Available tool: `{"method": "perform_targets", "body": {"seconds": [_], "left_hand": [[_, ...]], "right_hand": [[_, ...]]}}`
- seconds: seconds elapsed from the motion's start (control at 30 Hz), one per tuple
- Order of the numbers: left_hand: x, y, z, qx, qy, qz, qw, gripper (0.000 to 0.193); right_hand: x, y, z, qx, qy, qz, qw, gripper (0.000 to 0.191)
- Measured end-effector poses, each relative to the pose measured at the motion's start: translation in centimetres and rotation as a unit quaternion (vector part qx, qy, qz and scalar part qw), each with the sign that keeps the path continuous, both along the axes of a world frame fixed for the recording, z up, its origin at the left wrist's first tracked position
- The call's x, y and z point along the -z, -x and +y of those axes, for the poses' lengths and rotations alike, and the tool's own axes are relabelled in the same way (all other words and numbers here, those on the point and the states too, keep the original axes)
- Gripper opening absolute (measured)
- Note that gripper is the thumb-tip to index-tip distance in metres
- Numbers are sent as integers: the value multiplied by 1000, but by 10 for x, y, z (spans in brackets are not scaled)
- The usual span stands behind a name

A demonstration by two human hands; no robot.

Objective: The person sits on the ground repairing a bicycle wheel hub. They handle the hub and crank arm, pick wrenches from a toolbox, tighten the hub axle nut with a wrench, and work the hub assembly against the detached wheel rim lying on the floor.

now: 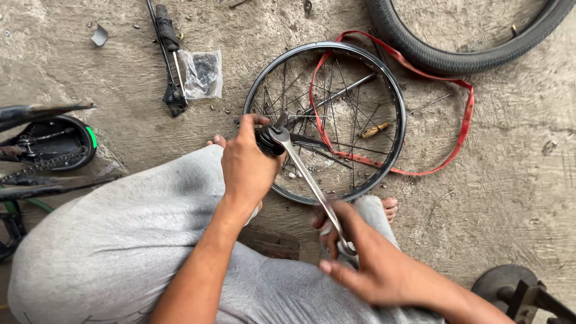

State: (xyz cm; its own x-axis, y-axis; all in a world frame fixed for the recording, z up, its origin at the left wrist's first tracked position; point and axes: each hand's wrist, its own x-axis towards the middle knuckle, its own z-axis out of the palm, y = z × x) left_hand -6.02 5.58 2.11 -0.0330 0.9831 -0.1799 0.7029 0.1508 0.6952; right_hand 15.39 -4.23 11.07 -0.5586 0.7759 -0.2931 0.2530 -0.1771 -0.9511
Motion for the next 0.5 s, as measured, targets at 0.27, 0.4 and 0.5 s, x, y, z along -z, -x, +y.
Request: {"method": "perform_targets", "body": {"seconds": [0.27, 0.4, 0.5], "left_hand": [[19, -18, -26, 184, 56, 34, 981, 41], [24, -30, -48, 243, -230, -109, 936, 33], [20, -31, -47, 354, 9, 13, 935, 23]], "right_hand": [[-47, 30, 34, -180, -500, -186, 826, 31], [-35, 69, 110, -153, -424, -215, 866, 16], [20, 53, 172, 16, -272, -341, 900, 24]]}}
